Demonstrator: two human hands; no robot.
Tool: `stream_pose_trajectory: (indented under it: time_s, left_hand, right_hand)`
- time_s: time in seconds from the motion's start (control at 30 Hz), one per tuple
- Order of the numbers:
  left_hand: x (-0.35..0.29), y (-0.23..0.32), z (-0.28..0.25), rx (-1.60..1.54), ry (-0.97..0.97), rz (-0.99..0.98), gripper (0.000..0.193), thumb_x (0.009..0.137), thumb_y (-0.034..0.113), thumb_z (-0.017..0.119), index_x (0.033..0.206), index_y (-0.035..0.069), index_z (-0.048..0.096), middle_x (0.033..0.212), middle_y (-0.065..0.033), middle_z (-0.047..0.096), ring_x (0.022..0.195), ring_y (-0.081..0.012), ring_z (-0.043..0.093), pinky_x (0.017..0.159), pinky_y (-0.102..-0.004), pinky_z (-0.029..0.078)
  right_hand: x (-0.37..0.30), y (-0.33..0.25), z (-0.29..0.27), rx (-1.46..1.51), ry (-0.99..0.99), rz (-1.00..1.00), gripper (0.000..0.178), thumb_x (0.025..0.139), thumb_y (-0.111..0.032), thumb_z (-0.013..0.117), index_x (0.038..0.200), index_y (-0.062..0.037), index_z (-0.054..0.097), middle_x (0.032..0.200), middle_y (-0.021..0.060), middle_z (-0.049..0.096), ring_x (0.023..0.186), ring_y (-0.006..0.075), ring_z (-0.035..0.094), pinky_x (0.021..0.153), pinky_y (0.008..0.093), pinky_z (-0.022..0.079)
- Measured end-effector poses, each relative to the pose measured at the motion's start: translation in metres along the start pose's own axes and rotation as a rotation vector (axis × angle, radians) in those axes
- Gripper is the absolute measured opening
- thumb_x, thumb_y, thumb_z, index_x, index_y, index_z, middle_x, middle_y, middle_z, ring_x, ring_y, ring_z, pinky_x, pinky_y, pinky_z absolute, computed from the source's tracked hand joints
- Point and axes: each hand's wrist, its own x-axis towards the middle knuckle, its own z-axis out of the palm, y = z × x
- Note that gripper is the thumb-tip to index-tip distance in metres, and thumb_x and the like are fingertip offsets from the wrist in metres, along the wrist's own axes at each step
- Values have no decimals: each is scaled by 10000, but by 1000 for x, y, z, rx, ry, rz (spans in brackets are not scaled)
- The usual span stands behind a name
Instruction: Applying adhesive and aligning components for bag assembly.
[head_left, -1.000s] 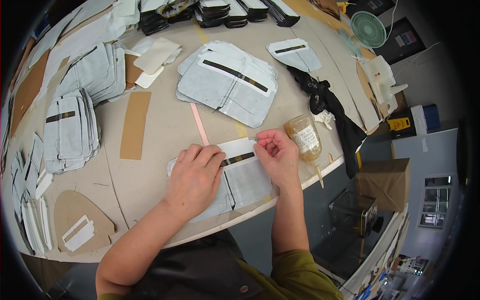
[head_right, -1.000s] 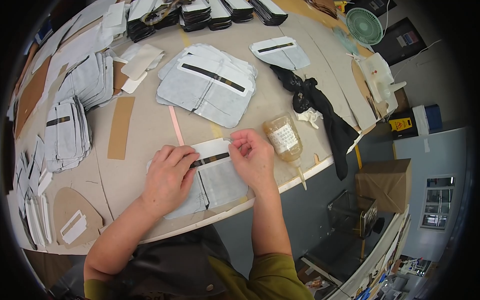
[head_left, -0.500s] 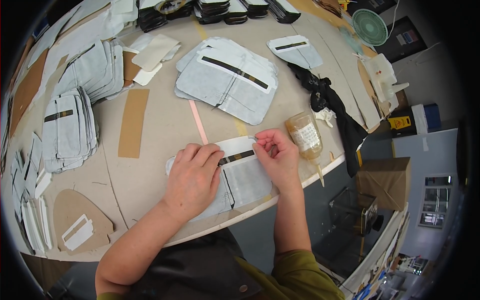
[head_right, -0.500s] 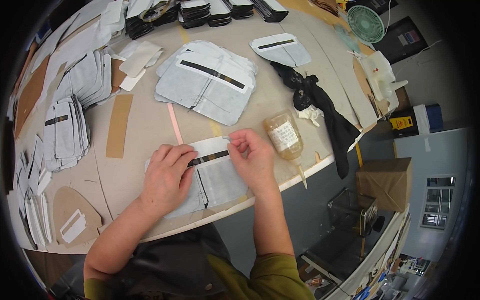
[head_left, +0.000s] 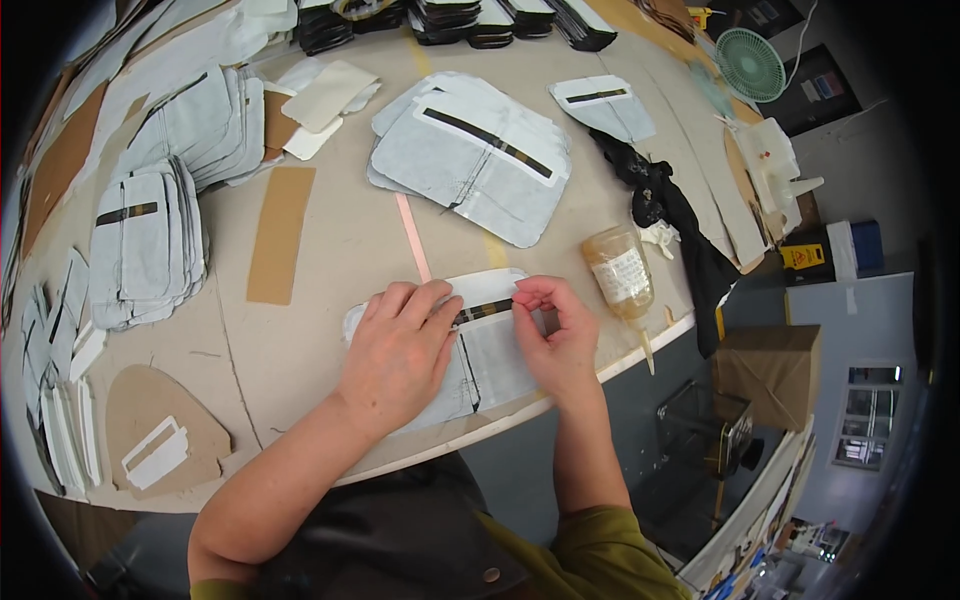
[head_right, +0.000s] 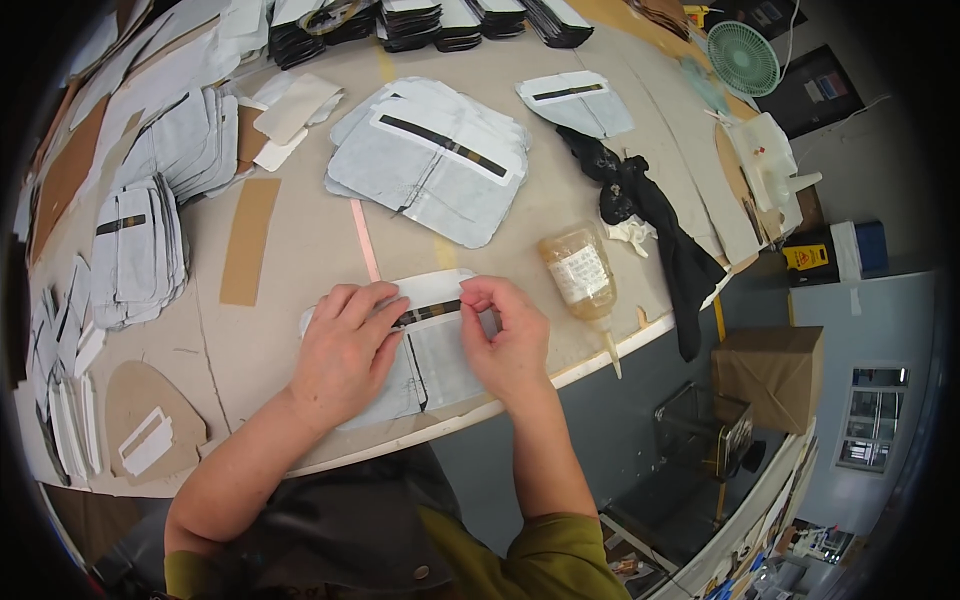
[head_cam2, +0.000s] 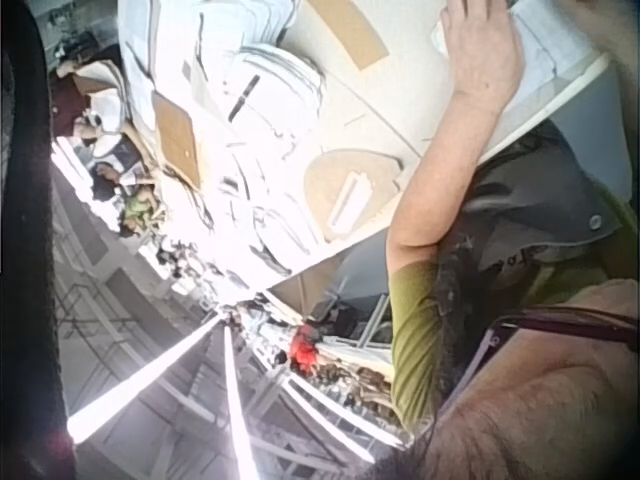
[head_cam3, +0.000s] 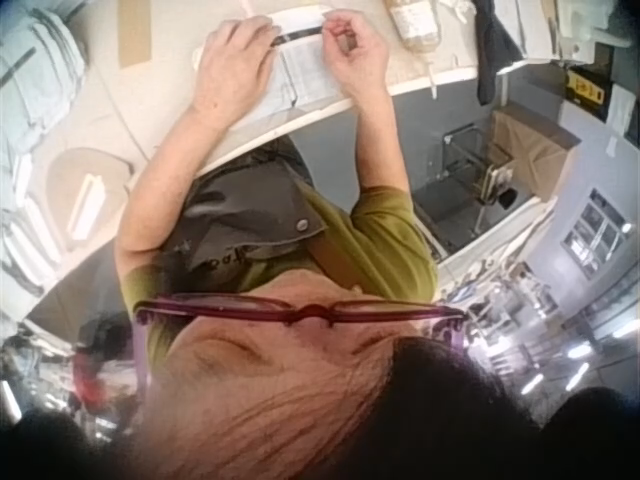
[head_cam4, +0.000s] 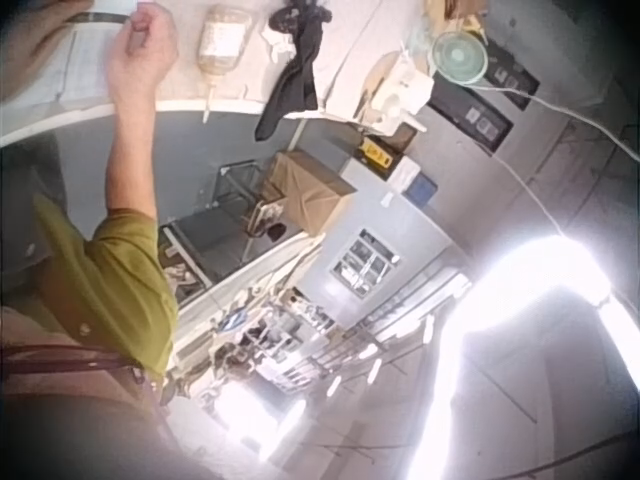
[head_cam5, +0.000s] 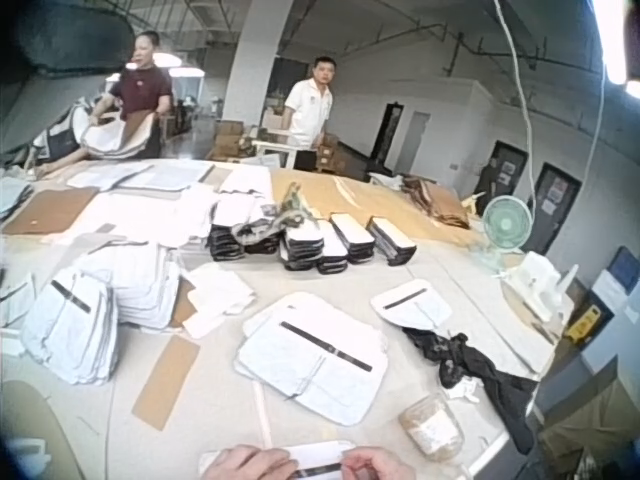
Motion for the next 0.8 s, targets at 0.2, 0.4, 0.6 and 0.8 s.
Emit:
stream_pose_trajectory:
  time_s: [0.2, 0.4, 0.6, 0.8]
  left_hand:
    - [-5, -6, -3, -79, 49, -21, 376, 769, 44, 729, 1137, 9, 657, 1187, -92, 611, 1009, -296, 581, 876, -406, 484]
    - [-28, 5, -13, -54, -79, 2, 388, 768, 40, 731, 1145, 11, 644, 1087, -104, 573, 939, -297, 571, 822, -411, 477]
    - [-32, 5, -8, -29, -8, -10, 396, 764, 51, 733, 1151, 17, 658, 1064, -88, 558, 946, -277, 548, 804, -398, 456]
    - [-36, 5, -6, -8, 15, 4, 396, 756, 64, 739, 1143, 20, 671, 1076, -74, 565, 966, -268, 545, 806, -391, 447]
  right_hand:
    - [-1, 9, 2, 2, -9, -52, 243, 807, 88, 676, 1014, -38, 658, 872, 70, 689, 775, 181, 667, 731, 285, 527]
    - [-2, 9, -2, -17, 4, -59, 240, 805, 91, 676, 1006, -38, 658, 896, 77, 678, 780, 186, 650, 721, 296, 523]
    - [0, -12, -2, -85, 13, -178, 266, 798, 96, 677, 1030, -35, 657, 895, 88, 664, 776, 191, 648, 705, 298, 526]
    - [-7, -27, 22, 39, -200, -78, 285, 800, 93, 684, 1053, -35, 656, 880, 96, 659, 736, 195, 643, 672, 299, 535]
